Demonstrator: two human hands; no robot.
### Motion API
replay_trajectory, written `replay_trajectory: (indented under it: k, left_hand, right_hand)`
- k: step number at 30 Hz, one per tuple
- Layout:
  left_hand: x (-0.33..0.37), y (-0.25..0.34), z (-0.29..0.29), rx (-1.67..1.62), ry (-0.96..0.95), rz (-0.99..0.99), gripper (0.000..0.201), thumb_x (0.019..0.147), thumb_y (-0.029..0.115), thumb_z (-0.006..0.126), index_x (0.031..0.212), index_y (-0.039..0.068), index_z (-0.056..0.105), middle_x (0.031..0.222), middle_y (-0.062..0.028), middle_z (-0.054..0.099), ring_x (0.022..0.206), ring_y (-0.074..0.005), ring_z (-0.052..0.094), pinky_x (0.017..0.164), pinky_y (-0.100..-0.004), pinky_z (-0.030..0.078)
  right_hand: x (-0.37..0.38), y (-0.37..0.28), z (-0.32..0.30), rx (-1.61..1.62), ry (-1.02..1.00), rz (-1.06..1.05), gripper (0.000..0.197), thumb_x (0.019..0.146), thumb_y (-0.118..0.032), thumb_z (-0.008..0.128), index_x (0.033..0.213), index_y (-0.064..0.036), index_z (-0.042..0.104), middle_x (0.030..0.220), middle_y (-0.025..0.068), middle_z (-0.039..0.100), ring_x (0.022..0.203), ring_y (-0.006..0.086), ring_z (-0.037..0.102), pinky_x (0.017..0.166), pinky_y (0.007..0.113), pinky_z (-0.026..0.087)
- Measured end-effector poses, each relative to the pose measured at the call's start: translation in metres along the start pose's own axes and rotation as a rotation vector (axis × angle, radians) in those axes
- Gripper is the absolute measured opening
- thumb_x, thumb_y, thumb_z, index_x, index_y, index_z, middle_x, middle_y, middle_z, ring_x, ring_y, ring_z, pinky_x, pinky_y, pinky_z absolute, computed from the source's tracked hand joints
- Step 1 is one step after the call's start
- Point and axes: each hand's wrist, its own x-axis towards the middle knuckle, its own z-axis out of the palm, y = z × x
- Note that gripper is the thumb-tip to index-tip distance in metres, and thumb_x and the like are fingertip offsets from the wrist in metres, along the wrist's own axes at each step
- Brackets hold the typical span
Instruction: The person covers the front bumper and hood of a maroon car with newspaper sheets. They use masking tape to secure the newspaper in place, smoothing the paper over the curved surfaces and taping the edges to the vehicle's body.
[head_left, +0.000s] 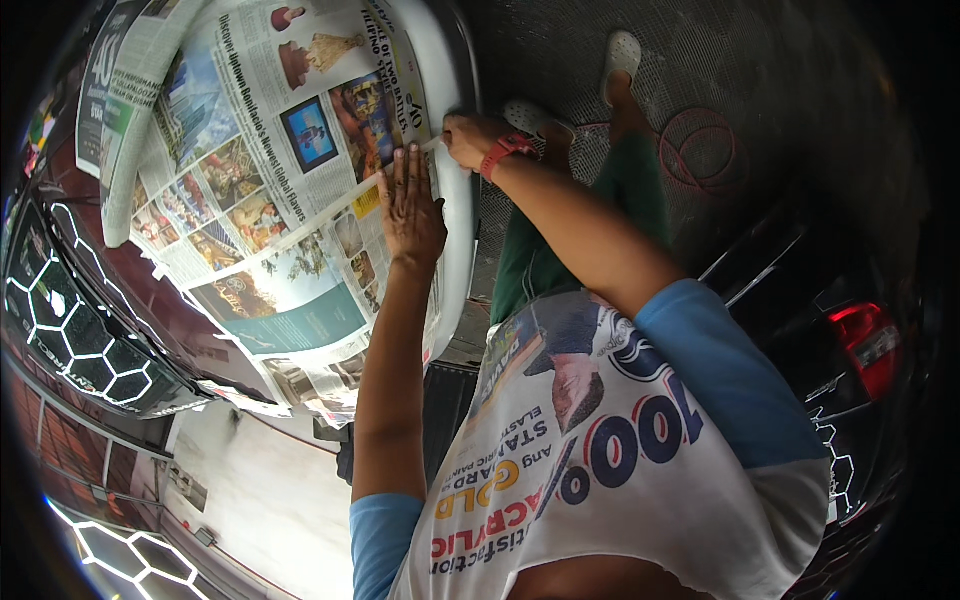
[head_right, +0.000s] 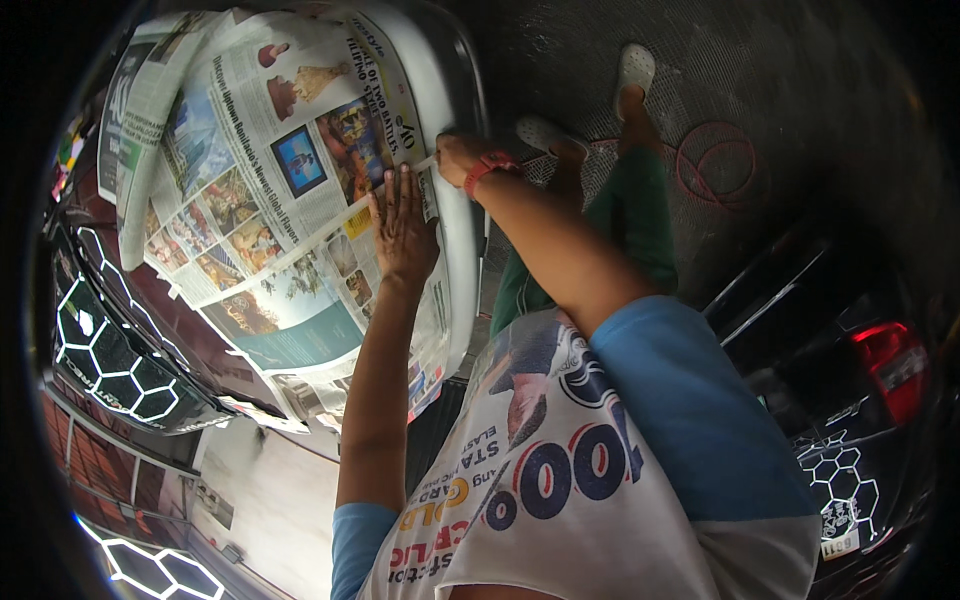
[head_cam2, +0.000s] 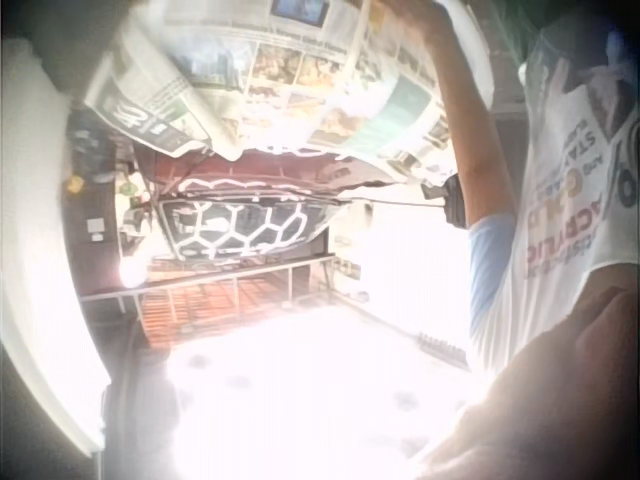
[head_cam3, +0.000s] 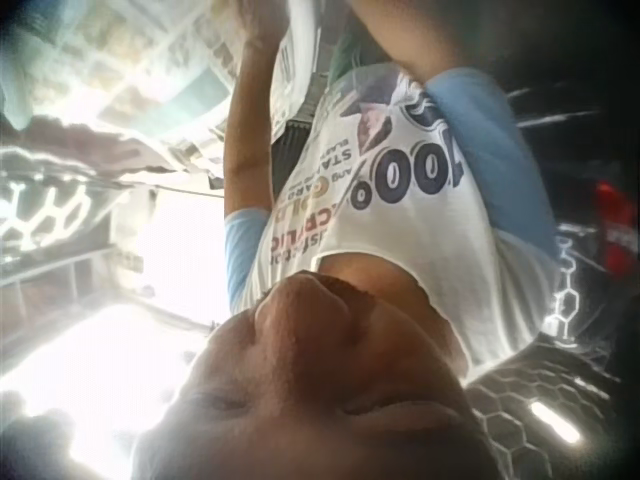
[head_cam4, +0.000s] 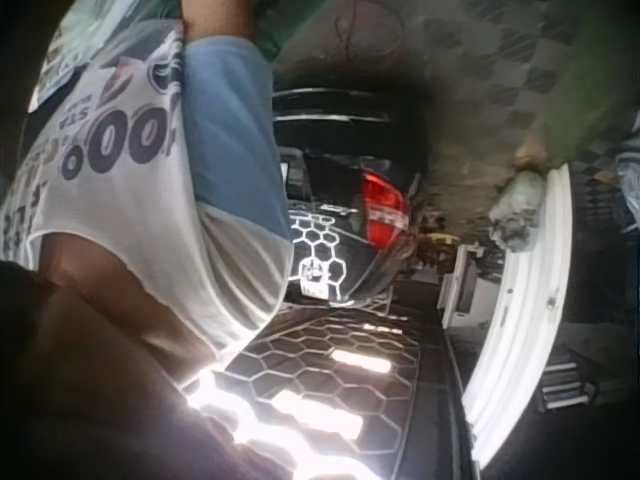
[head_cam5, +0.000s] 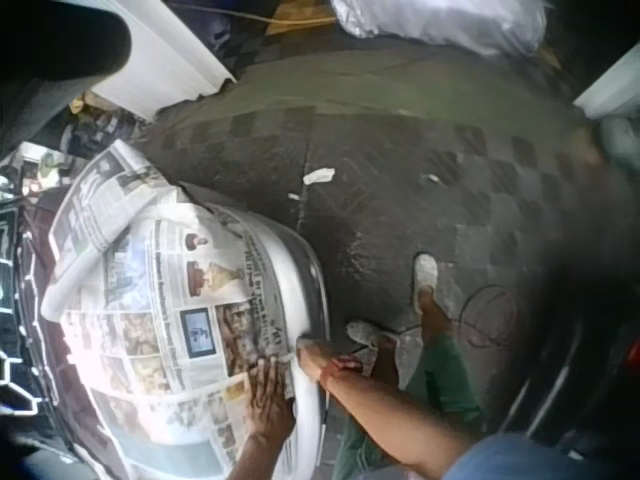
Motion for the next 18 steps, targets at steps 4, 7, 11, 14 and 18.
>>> replay_trajectory:
  k: [4,7,11,14,18]
  left_hand:
    - [0.02,-0.001,0.006,0.12,0.018,0.113,0.084,0.1,0.032,0.063,0.17,0.006,0.025,0.18,-0.006,0.017,0.168,-0.0232,0.006,0.135,-0.0507,0.001]
    - [0.031,0.002,0.004,0.304,-0.08,0.134,0.079,0.104,0.033,0.055,0.171,0.006,0.023,0.181,-0.0045,0.013,0.168,-0.0227,0.001,0.135,-0.0501,-0.002]
    - [0.034,0.003,0.005,0.44,-0.06,0.119,0.074,0.106,0.03,0.048,0.171,0.007,0.022,0.181,-0.0035,0.01,0.168,-0.0226,-0.002,0.135,-0.0507,-0.004]
    - [0.037,0.003,0.007,0.409,-0.093,0.129,0.073,0.106,0.028,0.047,0.171,0.007,0.022,0.181,-0.0038,0.011,0.168,-0.0233,-0.002,0.135,-0.051,-0.004]
    - [0.045,0.0,0.01,0.476,-0.047,0.229,0.068,0.107,0.027,0.044,0.17,0.008,0.027,0.179,-0.0061,0.018,0.167,-0.0265,0.003,0.135,-0.0519,-0.004]
  right_hand:
    - [0.026,0.004,0.024,-0.094,0.121,-0.053,0.023,0.1,-0.021,0.059,0.1,-0.002,0.073,0.079,0.0108,0.078,0.071,0.0259,0.077,0.067,0.042,0.06]
    - [0.029,-0.011,0.013,0.09,-0.006,0.138,0.022,0.094,-0.016,0.061,0.081,-0.003,0.073,0.074,0.0101,0.076,0.065,0.0253,0.075,0.06,0.04,0.059]
    - [0.026,0.037,0.034,0.392,-0.093,0.326,0.026,0.096,-0.021,0.063,0.088,0.0002,0.075,0.077,0.0153,0.076,0.069,0.0272,0.076,0.059,0.039,0.059]
    - [-0.005,0.08,0.043,0.704,0.182,0.471,0.035,0.103,-0.023,0.053,0.081,-0.0022,0.072,0.069,0.0132,0.072,0.059,0.0234,0.071,0.05,0.039,0.055]
    - [-0.063,0.117,-0.021,1.423,0.219,0.623,0.025,0.102,-0.018,0.055,0.109,0.001,0.07,0.073,0.0137,0.073,0.053,0.0209,0.067,0.047,0.036,0.054]
